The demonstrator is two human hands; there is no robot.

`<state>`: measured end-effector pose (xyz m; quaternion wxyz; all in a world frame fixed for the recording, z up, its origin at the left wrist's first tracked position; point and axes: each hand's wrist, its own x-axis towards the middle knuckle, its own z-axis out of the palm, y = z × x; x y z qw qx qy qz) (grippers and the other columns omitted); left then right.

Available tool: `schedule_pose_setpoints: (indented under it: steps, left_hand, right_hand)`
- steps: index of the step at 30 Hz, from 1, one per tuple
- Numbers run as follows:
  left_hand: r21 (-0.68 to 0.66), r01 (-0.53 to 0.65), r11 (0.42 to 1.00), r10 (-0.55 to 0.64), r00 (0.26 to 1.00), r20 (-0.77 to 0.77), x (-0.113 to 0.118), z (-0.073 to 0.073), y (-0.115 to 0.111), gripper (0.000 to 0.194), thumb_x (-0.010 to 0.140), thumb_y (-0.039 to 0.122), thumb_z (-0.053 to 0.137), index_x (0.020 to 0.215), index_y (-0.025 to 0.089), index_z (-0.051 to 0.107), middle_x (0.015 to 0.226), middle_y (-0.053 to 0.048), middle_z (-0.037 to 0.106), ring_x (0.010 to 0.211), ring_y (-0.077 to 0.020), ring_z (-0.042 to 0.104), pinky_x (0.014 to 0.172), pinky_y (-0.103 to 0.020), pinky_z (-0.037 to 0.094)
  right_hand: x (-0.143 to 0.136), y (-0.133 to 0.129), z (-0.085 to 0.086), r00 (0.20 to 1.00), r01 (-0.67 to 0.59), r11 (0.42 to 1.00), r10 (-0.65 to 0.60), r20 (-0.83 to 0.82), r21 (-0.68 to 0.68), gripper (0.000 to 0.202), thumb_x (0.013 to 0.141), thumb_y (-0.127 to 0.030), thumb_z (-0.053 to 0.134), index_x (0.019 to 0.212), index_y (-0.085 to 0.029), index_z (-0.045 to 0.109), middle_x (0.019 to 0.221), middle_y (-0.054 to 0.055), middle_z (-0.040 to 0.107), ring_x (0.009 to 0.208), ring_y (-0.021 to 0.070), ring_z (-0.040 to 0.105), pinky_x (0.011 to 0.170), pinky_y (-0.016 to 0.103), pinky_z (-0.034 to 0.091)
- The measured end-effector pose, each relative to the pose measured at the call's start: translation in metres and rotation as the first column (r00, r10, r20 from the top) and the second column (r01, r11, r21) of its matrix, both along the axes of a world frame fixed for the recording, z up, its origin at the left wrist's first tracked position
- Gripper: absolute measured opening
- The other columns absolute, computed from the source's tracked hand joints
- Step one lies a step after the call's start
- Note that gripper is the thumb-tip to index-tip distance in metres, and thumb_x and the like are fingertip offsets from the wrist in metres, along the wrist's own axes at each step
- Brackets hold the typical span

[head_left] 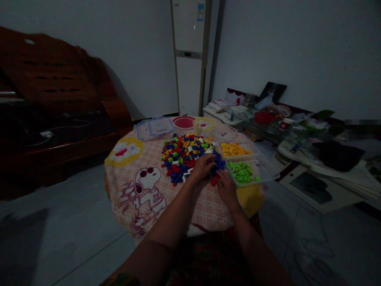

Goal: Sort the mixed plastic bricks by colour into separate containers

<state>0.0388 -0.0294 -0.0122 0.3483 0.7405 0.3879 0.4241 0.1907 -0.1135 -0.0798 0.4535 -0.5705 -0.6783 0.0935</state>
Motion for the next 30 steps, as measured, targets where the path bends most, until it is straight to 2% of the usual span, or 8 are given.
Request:
schedule_pose_setpoints:
  steps: [3, 6, 10, 14, 18, 23, 26, 30]
  left_hand:
    - [0.040, -0.225, 0.974, 0.229, 0.962, -0.147, -0.024, 0.007, 0.005, 0.035, 0.085, 0.012, 0.061, 0.116, 0.017, 0.075, 0.117, -0.010, 0.075, 0.106, -0.0230, 0.070, 0.098, -0.035, 0.053]
    - [0.080, -0.421, 0.903, 0.428, 0.871, -0.242, -0.049, 0.013, 0.011, 0.033, 0.085, 0.013, 0.060, 0.114, 0.016, 0.076, 0.116, -0.011, 0.075, 0.106, -0.0241, 0.070, 0.099, -0.034, 0.051]
    - [0.090, -0.664, 0.742, 0.657, 0.692, -0.299, -0.091, 0.016, 0.016, 0.030, 0.087, 0.018, 0.057, 0.109, 0.018, 0.077, 0.115, -0.011, 0.075, 0.109, -0.0264, 0.068, 0.100, -0.037, 0.049]
    - [0.043, -0.803, 0.594, 0.765, 0.547, -0.342, -0.127, 0.013, 0.016, 0.030, 0.087, 0.026, 0.057, 0.108, 0.018, 0.077, 0.111, -0.012, 0.076, 0.104, -0.0273, 0.069, 0.092, -0.036, 0.050]
    - [-0.023, -0.798, 0.602, 0.717, 0.553, -0.424, -0.136, 0.008, 0.017, 0.031, 0.081, 0.040, 0.067, 0.100, 0.019, 0.078, 0.104, -0.012, 0.077, 0.099, -0.0285, 0.071, 0.083, -0.034, 0.050]
    - [-0.030, -0.790, 0.612, 0.692, 0.554, -0.463, -0.130, 0.004, 0.022, 0.026, 0.074, 0.032, 0.071, 0.097, 0.022, 0.078, 0.104, -0.009, 0.078, 0.098, -0.0277, 0.071, 0.081, -0.033, 0.051]
    - [-0.060, -0.795, 0.603, 0.728, 0.580, -0.366, -0.128, 0.002, 0.025, 0.025, 0.074, 0.031, 0.070, 0.095, 0.021, 0.079, 0.100, -0.008, 0.079, 0.095, -0.0265, 0.072, 0.082, -0.032, 0.051]
    - [-0.153, -0.719, 0.678, 0.711, 0.694, -0.112, -0.123, 0.000, 0.026, 0.028, 0.076, 0.033, 0.066, 0.095, 0.020, 0.080, 0.093, -0.005, 0.079, 0.086, -0.0234, 0.072, 0.075, -0.030, 0.053]
  right_hand:
    - [0.000, -0.001, 0.000, 1.000, 0.012, 1.000, -0.012, 0.000, -0.007, 0.044, 0.092, -0.019, 0.046, 0.128, -0.020, 0.069, 0.139, 0.013, 0.064, 0.130, 0.0259, 0.058, 0.116, 0.050, 0.043]
    - [0.000, -0.001, 0.001, 1.000, 0.014, 1.000, -0.014, 0.001, -0.017, 0.043, 0.092, -0.020, 0.046, 0.128, -0.018, 0.070, 0.140, 0.014, 0.063, 0.131, 0.0260, 0.058, 0.117, 0.049, 0.043]
    - [0.000, -0.002, 0.001, 1.000, 0.017, 1.000, -0.017, -0.008, -0.008, 0.042, 0.093, -0.021, 0.047, 0.128, -0.020, 0.070, 0.139, 0.013, 0.064, 0.129, 0.0257, 0.058, 0.116, 0.049, 0.043]
    - [0.000, -0.002, 0.001, 1.000, 0.020, 1.000, -0.020, -0.007, -0.009, 0.042, 0.092, -0.020, 0.047, 0.127, -0.020, 0.070, 0.138, 0.013, 0.065, 0.128, 0.0261, 0.059, 0.116, 0.050, 0.043]
    - [0.001, -0.001, 0.002, 1.000, 0.019, 1.000, -0.019, -0.001, -0.022, 0.042, 0.092, -0.020, 0.047, 0.127, -0.020, 0.070, 0.139, 0.013, 0.064, 0.130, 0.0262, 0.058, 0.116, 0.050, 0.043]
    - [0.002, -0.002, 0.002, 1.000, 0.023, 0.999, -0.023, 0.000, -0.022, 0.042, 0.093, -0.021, 0.046, 0.127, -0.018, 0.070, 0.138, 0.013, 0.065, 0.129, 0.0256, 0.059, 0.116, 0.049, 0.043]
    - [0.001, -0.002, 0.002, 1.000, 0.022, 1.000, -0.022, 0.010, -0.016, 0.042, 0.093, -0.020, 0.046, 0.127, -0.017, 0.070, 0.138, 0.014, 0.064, 0.129, 0.0256, 0.059, 0.116, 0.048, 0.043]
    - [0.000, -0.001, 0.002, 1.000, 0.014, 1.000, -0.014, 0.014, -0.013, 0.043, 0.093, -0.020, 0.046, 0.128, -0.016, 0.070, 0.139, 0.015, 0.064, 0.129, 0.0264, 0.059, 0.116, 0.048, 0.043]
